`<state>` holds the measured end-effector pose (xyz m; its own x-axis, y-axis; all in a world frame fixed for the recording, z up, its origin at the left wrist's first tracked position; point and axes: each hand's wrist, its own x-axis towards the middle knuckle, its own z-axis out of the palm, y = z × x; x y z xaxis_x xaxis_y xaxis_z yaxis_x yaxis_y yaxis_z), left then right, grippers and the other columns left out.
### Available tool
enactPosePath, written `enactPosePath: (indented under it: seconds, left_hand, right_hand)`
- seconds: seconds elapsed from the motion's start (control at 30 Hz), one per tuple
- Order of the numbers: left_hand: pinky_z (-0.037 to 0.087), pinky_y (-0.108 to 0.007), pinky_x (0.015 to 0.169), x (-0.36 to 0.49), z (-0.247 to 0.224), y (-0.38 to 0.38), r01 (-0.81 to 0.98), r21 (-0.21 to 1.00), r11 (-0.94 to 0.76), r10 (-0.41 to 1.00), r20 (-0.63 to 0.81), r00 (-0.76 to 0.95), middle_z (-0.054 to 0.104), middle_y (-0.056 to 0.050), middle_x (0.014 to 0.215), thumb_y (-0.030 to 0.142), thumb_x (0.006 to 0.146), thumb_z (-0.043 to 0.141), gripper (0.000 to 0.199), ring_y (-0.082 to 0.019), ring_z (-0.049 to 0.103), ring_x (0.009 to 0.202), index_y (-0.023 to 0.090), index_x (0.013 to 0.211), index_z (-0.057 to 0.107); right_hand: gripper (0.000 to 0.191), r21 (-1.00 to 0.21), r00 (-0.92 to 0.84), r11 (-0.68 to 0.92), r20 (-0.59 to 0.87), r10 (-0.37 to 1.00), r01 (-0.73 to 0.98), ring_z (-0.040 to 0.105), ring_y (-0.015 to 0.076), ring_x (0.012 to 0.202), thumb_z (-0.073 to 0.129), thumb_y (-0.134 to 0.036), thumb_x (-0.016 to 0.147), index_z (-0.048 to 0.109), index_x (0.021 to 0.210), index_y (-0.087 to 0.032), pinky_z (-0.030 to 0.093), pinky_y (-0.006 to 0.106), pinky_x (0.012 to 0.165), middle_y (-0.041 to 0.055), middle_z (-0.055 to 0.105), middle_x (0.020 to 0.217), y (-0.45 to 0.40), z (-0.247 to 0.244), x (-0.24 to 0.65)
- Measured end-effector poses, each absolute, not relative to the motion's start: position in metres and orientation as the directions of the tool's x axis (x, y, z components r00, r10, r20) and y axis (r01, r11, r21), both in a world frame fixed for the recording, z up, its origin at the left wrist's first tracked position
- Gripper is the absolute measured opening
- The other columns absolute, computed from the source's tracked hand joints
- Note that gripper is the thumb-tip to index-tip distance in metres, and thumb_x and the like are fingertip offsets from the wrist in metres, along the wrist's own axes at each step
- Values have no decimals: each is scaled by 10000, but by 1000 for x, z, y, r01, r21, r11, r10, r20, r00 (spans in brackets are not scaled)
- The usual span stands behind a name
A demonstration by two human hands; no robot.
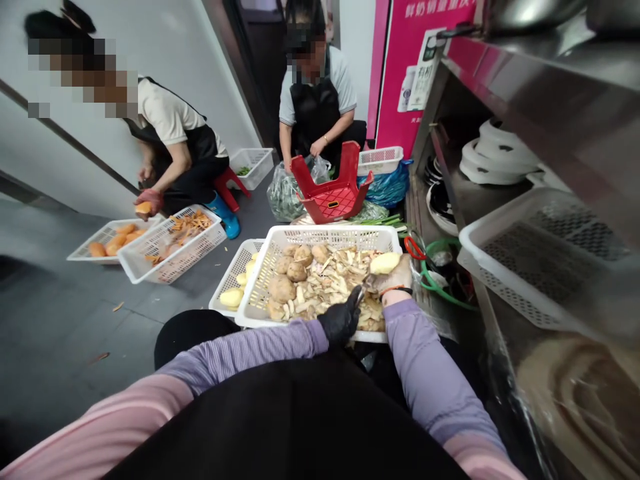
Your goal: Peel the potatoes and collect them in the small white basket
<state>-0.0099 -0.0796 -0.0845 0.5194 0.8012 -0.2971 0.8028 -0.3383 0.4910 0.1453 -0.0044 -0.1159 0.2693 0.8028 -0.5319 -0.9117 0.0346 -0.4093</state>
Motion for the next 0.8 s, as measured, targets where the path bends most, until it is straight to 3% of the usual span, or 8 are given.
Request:
enactPosePath:
  seconds: [0.1, 0.2, 0.33, 0.47, 0.67, 0.8]
  left_hand:
    - [440, -274, 644, -19, -83, -83, 796, 549, -255, 857, -252, 449, 648, -85, 792, 254, 896, 331, 574, -170, 577, 655, 126, 1436, 182]
    - [440, -250, 582, -28, -61, -66, 706, 679, -199, 917, -124, 378, 609, -39, 726, 220, 888, 355, 567, -122, 511, 538, 177, 1434, 207]
    - [406, -196, 455, -34, -27, -43, 554, 832, -23, 903, -221, 369, 525, 16, 653, 158, 865, 383, 577, -60, 401, 420, 228, 1421, 243]
    - [379, -166, 413, -34, -2, -27, 587, 809, 16, 854, -317, 413, 477, 33, 595, 133, 845, 411, 564, -60, 420, 425, 200, 1395, 309]
    - [424, -195, 474, -23, -12, -35, 625, 777, -70, 841, -291, 456, 540, 7, 642, 174, 863, 396, 556, -71, 438, 456, 195, 1408, 285]
    - [420, -179, 499, -24, -30, -48, 558, 829, -33, 901, -217, 375, 577, -15, 723, 204, 885, 389, 546, -62, 442, 485, 190, 1417, 267]
  right_hand:
    - [336, -367, 279, 49, -608, 743, -929, 579, 149, 573, 392, -534, 807, 515, 736, -229, 525, 326, 573, -35, 577, 577, -7, -100, 149]
    - [315, -324, 189, -15, -587, 787, -946, 608, 159, 654, 453, -532, 812, 556, 823, -234, 532, 352, 631, -23, 625, 642, -13, -88, 144]
    - [320, -291, 32, -125, -479, 877, -949, 625, 176, 702, 489, -521, 813, 585, 905, -230, 539, 380, 668, 4, 667, 723, -24, -82, 134]
    - [292, -347, -130, -297, -431, 893, -890, 636, 184, 689, 490, -415, 829, 596, 984, -191, 547, 375, 657, 36, 679, 741, -29, -88, 132]
    - [223, -417, 38, -162, -432, 901, -894, 635, 159, 606, 520, -401, 823, 597, 895, -204, 550, 320, 627, 2, 666, 657, -27, -92, 120]
    - [198, -413, -8, -225, -464, 886, -882, 627, 163, 556, 530, -368, 821, 585, 846, -179, 547, 322, 593, 27, 667, 653, -25, -95, 116]
